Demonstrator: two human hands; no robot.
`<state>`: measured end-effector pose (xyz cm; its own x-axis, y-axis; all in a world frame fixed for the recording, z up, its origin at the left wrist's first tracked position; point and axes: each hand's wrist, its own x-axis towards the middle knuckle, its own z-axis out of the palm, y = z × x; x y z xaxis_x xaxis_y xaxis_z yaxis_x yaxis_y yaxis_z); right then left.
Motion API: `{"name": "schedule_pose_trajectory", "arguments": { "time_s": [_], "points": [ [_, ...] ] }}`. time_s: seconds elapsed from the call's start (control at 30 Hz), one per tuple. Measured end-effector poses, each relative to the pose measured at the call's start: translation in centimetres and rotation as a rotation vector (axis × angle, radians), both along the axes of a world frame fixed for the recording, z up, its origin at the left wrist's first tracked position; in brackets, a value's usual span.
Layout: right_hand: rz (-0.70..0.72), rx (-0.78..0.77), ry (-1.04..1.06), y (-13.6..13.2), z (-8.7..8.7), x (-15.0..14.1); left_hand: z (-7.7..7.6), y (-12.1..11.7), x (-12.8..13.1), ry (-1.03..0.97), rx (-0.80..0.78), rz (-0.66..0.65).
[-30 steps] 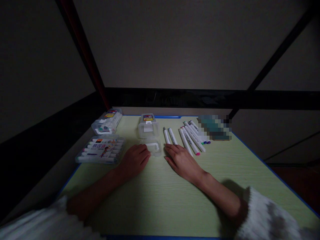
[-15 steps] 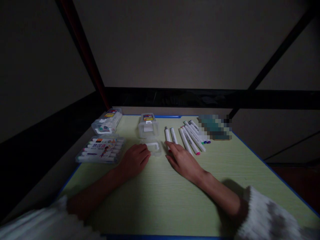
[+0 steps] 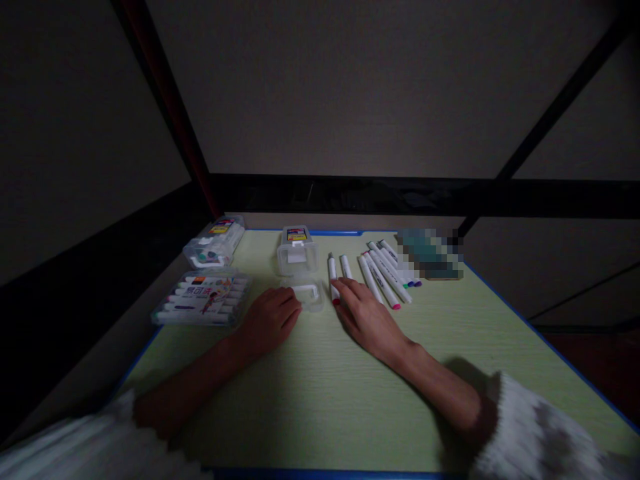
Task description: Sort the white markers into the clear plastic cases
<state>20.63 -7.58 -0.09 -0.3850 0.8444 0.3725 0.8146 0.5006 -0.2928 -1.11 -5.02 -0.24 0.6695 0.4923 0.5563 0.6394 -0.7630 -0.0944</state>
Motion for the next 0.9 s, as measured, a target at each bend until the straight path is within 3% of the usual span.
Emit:
{"name": "schedule_pose_trajectory", "arguments": {
  "time_s": [0.43,0.9],
  "points": [
    [-0.390,-0.092,-0.145,0.8,1.1,1.4,-0.1,-0.1,-0.2,-0.002,-0.004,0.002],
    [-0.352,-0.122,-0.253,0.4,0.1,0.3,-0.1,0.0,-0.1,-0.016,-0.014,0.003]
  ]
}}
